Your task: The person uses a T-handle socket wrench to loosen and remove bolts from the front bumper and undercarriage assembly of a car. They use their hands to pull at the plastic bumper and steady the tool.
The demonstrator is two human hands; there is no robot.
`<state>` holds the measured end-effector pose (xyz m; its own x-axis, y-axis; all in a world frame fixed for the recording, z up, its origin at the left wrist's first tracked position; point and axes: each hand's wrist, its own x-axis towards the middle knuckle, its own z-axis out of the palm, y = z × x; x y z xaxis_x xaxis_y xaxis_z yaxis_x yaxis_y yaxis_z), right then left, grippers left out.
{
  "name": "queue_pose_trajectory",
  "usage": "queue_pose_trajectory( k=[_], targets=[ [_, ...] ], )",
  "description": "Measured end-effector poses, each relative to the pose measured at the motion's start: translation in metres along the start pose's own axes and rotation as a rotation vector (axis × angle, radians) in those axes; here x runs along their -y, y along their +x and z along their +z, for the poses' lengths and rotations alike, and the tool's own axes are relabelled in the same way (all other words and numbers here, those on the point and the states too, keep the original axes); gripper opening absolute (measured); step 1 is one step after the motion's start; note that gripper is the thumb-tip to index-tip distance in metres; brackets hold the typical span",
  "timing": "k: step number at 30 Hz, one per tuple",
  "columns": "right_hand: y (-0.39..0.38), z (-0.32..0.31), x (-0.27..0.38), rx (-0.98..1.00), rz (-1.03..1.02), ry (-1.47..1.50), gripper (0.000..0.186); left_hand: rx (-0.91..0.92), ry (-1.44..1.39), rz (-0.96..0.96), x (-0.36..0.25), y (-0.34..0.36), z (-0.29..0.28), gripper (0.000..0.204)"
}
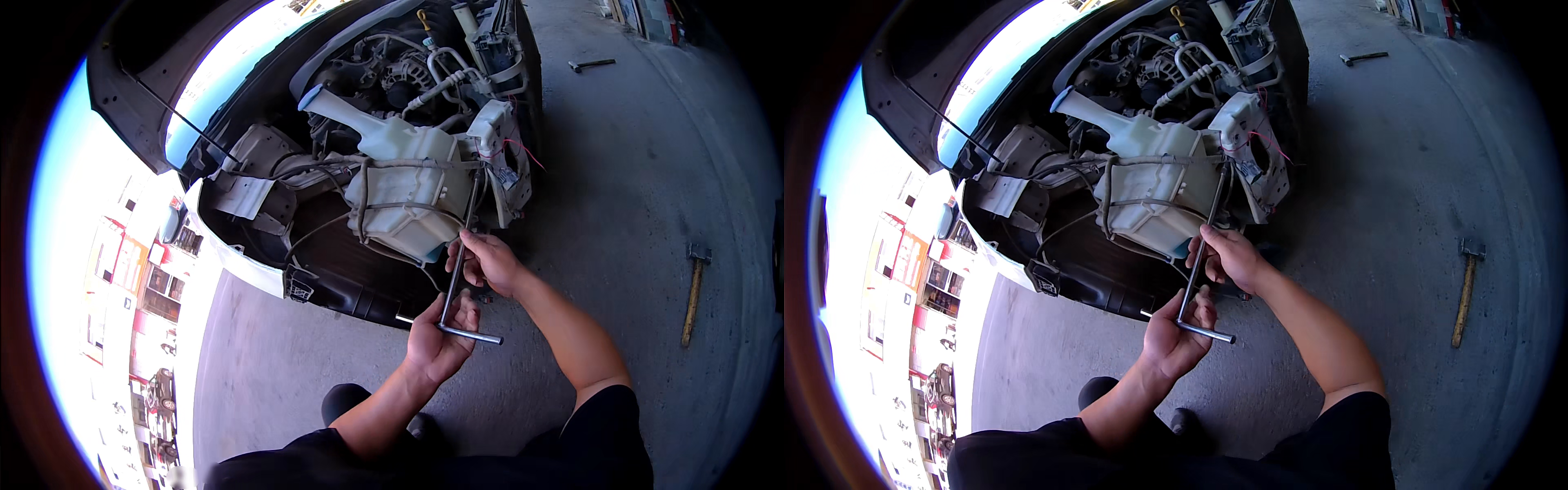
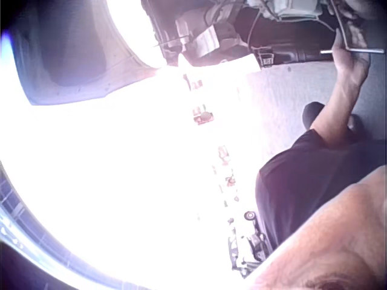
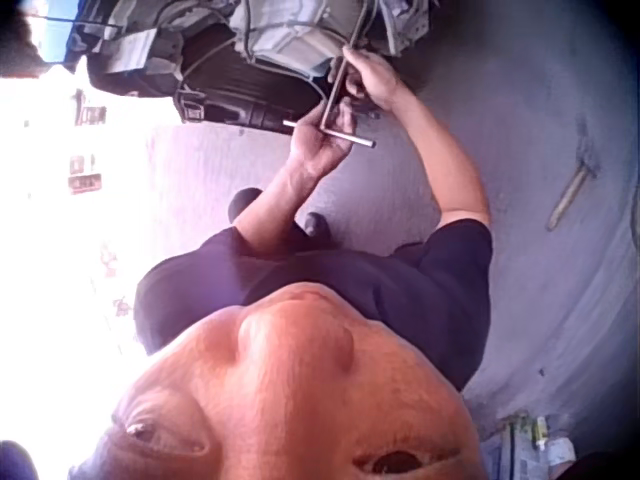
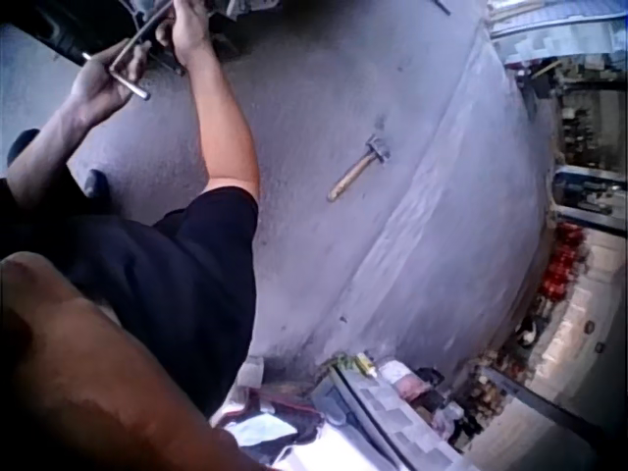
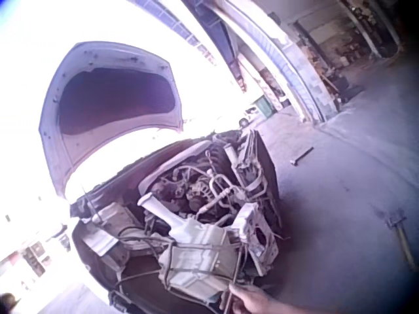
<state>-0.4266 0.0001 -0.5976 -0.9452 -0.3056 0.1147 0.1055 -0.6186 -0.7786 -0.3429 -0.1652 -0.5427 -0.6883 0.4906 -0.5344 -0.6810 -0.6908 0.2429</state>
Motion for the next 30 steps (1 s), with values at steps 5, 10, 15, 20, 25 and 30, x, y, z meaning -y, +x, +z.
queue_pose_trajectory(
  k=[5, 10, 15, 20, 25, 30],
  targets=[
    [0.007, -0.005, -0.02, -0.062, -0.079, 0.109, 0.034, -0.424, 1.464, 1.017, 0.014, -0.05, -0.049, 0.088],
    [0.006, -0.009, -0.018, -0.074, -0.091, 0.126, 0.032, -0.087, 2.624, 1.386, 0.004, -0.051, 0.007, 0.086],
    [0.009, 0.009, -0.011, -0.053, -0.05, 0.25, 0.027, 0.083, 1.067, 0.585, -0.002, 0.0, 0.002, 0.045],
    [0.011, -0.007, -0.004, -0.046, -0.124, 0.31, 0.025, 0.035, 0.206, 0.035, 0.027, -0.011, 0.033, 0.057],
    [0.008, -0.004, -0.002, -0.116, -0.065, 0.232, 0.024, -0.284, 1.712, 1.271, 0.013, -0.048, -0.041, 0.08],
    [0.009, 0.0, -0.006, -0.173, -0.092, 0.25, 0.023, -0.207, 2.193, 1.099, 0.014, -0.015, 0.006, 0.052]
  ],
)
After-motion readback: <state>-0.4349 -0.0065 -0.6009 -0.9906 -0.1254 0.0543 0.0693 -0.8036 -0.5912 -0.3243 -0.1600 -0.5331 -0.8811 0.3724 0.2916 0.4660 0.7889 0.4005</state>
